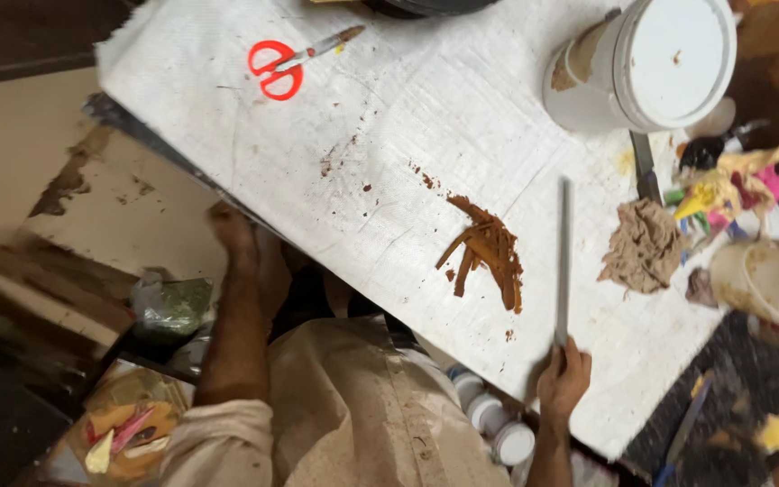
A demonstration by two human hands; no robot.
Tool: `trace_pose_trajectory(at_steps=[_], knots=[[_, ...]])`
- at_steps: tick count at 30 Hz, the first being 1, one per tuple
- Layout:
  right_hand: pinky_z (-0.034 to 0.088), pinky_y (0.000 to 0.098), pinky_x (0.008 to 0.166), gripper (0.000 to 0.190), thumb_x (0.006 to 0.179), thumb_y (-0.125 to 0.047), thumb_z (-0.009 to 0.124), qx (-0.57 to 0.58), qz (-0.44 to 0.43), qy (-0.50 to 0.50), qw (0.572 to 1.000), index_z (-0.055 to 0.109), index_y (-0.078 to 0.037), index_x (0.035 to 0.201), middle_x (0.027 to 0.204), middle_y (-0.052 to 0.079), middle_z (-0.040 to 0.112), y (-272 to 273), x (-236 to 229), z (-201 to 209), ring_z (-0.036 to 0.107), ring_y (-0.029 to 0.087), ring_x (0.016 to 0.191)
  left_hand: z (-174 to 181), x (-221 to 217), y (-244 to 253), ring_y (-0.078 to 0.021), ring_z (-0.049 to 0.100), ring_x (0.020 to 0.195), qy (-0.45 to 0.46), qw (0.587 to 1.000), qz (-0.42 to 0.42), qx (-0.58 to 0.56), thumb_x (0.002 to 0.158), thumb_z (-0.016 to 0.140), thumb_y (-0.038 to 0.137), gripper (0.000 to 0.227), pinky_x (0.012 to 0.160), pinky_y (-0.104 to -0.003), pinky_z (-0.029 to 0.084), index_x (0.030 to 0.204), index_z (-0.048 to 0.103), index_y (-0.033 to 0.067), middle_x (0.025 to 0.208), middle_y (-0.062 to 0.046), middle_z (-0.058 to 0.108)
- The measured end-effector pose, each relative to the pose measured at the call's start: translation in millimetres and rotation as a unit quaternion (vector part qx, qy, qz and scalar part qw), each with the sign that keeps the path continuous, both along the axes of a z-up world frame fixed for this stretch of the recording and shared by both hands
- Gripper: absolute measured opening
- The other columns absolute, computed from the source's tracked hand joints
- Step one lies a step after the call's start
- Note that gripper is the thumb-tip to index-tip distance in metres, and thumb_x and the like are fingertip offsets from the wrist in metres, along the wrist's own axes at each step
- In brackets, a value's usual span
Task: The person places a gold sheet onto a wooden board and uses a knife to trim the excess material from the edges. After cleaning the work surface, the person uses a putty knife to mix a brown powder with a white paste on a black board, creating a uniform brown mixture.
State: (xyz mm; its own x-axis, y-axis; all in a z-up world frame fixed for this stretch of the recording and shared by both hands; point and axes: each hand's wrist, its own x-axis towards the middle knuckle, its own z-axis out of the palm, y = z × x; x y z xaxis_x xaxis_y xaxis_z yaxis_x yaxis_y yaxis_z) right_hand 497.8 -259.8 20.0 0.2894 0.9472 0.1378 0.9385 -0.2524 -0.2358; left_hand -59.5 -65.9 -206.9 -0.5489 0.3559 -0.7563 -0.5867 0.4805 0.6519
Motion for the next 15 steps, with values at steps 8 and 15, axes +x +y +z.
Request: trace_pose_trajectory(at_steps=[8, 15], knots=[[0.050, 0.0419, 0.074, 0.029, 0.099, 0.001, 0.061, 0.001, -0.143, 0.022, 0.989, 0.065, 0.001, 0.128, 0.096, 0.016, 0.059, -50, -120, -4, 0.058, 0.030, 0.082, -17, 74, 78, -0.0223, 0.066, 0.098, -0.249, 0.952, -0.139, 0.115, 0.107, 0.061, 0.018, 0.036, 0.075, -0.033, 0.059, 0.137, 0.055, -0.0008, 0.123, -0.017, 0.066], [0.052, 0.0434, 0.065, 0.027, 0.095, -0.003, 0.062, -0.044, -0.078, 0.071, 0.993, 0.067, 0.000, 0.121, 0.089, 0.015, 0.059, 42, -197, -8, 0.059, 0.031, 0.077, -4, 34, -5, -0.0237, 0.066, 0.090, -0.096, 0.982, -0.158, 0.032, 0.104, 0.063, 0.025, 0.047, 0.062, -0.032, 0.058, 0.143, 0.054, -0.0006, 0.124, -0.019, 0.068]])
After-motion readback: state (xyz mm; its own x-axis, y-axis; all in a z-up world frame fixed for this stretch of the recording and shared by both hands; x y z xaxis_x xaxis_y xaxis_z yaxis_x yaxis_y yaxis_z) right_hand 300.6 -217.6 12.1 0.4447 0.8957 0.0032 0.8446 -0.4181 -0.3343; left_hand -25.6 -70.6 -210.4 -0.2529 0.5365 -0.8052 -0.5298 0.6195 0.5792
